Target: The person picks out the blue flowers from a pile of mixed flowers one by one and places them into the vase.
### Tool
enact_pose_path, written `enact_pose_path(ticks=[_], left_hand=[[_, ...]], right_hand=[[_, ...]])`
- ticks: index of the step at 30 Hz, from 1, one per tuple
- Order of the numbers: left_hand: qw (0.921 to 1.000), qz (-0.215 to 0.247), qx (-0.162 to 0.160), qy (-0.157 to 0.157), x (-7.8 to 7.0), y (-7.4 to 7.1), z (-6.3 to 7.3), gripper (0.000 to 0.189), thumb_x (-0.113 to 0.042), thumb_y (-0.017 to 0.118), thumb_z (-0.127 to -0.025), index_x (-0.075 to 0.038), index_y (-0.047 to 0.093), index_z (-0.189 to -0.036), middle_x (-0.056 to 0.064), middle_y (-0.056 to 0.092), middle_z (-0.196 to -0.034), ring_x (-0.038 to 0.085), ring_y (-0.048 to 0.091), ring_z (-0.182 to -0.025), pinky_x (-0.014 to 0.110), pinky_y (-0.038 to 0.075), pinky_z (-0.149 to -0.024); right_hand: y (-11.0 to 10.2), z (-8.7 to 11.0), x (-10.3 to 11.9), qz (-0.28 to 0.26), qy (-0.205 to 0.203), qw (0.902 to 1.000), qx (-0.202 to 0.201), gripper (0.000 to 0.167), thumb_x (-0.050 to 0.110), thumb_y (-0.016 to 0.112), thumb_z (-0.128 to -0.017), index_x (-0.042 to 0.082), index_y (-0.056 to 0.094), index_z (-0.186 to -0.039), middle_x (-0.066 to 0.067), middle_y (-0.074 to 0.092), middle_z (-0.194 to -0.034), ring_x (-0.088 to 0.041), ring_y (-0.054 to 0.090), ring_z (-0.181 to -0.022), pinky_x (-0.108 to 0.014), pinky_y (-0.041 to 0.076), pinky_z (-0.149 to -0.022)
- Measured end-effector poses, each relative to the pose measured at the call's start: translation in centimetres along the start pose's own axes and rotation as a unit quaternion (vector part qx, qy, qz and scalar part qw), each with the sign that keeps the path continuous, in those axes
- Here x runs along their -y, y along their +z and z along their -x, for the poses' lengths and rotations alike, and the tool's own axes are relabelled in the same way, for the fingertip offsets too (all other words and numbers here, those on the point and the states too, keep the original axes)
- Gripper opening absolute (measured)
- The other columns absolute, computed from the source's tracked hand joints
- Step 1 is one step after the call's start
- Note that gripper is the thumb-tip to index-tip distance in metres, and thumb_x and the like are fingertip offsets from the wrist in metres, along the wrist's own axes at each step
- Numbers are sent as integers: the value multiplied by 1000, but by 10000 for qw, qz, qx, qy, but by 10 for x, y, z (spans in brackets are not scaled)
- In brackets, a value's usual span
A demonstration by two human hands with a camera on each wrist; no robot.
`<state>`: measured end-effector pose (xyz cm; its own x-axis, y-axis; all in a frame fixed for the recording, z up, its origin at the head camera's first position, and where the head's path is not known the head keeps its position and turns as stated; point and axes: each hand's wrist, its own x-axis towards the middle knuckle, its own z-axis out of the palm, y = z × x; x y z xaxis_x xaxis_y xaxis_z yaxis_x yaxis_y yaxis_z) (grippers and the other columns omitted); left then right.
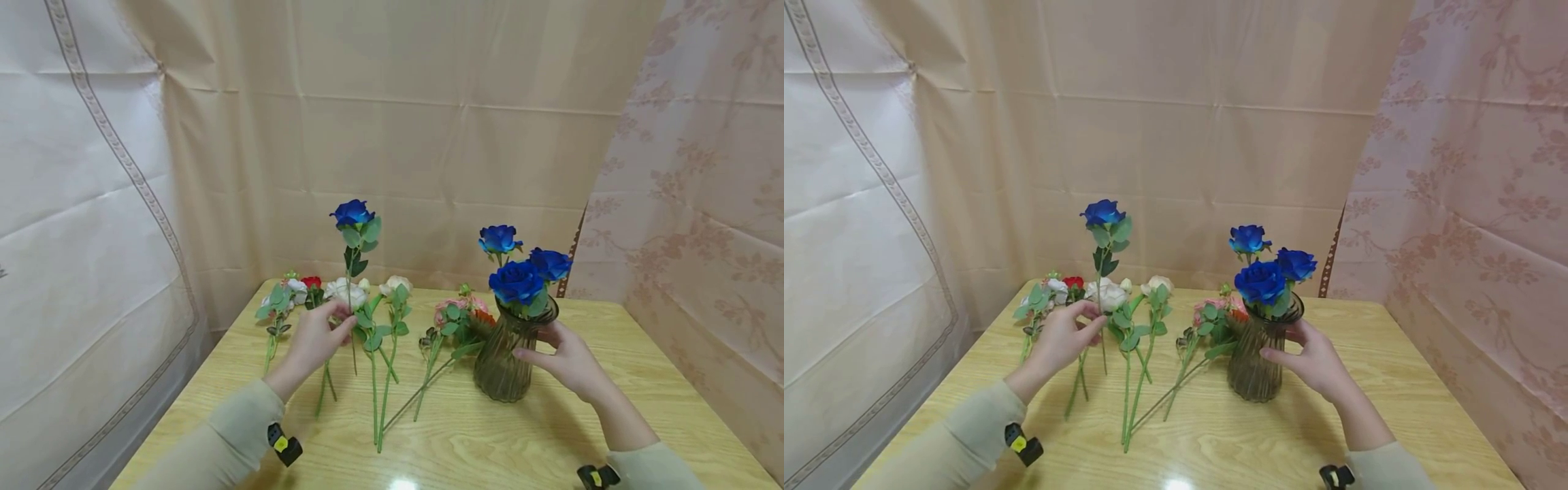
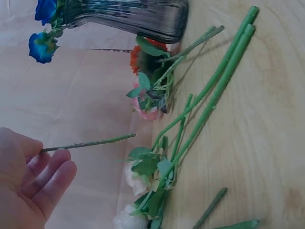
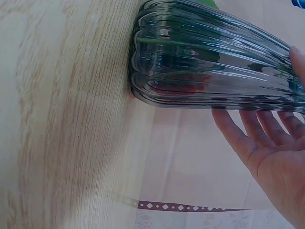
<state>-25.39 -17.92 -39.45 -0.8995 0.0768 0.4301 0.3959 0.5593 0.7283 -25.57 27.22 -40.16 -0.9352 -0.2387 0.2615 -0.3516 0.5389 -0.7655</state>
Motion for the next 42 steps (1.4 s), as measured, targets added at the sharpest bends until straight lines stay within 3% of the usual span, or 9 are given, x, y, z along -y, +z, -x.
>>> enact_pose_path(ticks=[8, 19, 26, 31, 37, 42], left_hand=[[9997, 146, -13, 187, 0, 3, 4, 7, -13, 71, -98, -9, 70, -104, 1, 70, -90, 28, 71, -65, 30, 55, -51], [9998, 41, 55, 193, 0, 6, 4, 7, -15, 71, -99, -12, 70, -105, -1, 69, -90, 28, 70, -64, 30, 54, -51], [9997, 10, 102, 220, 3, 8, 5, 10, -16, 70, -99, -9, 71, -107, -2, 68, -88, 18, 68, -61, 30, 54, -52], [9996, -11, 134, 260, 3, 10, 5, 9, -16, 70, -99, -9, 70, -106, 1, 69, -89, 23, 68, -62, 30, 54, -52], [9996, -37, 159, 240, 2, 12, 6, 4, -16, 70, -99, -14, 70, -103, -1, 69, -87, 25, 68, -62, 31, 53, -51], [9994, -56, 141, 323, 2, 13, 6, 4, -15, 70, -99, -14, 70, -102, -2, 69, -88, 22, 68, -61, 30, 53, -51]], right_hand=[[0, 1, 0, -7, 1, 10000, -10, 79, 29, 81, -91, 8, 39, -155, -23, 51, -146, -47, 49, -131, -67, 45, -98], [-1, 1, -3, 125, -6, 9999, -41, 81, 37, 81, -90, 9, 40, -154, -23, 52, -145, -48, 49, -130, -69, 43, -98], [-3, -1, 0, 411, -41, 9991, -13, 81, 41, 80, -89, 10, 42, -153, -24, 55, -142, -48, 52, -128, -68, 44, -97], [-7, 1, 6, 576, -141, 9982, 36, 80, 40, 79, -90, 7, 42, -153, -26, 53, -143, -50, 52, -127, -67, 48, -92], [-12, 5, 5, 535, -177, 9984, -27, 74, 39, 79, -91, 10, 47, -150, -22, 55, -142, -47, 58, -121, -58, 55, -86], [-18, 10, 7, 767, -181, 9967, -187, 52, 38, 79, -91, 8, 59, -128, -17, 65, -125, -38, 68, -106, -41, 59, -72]])
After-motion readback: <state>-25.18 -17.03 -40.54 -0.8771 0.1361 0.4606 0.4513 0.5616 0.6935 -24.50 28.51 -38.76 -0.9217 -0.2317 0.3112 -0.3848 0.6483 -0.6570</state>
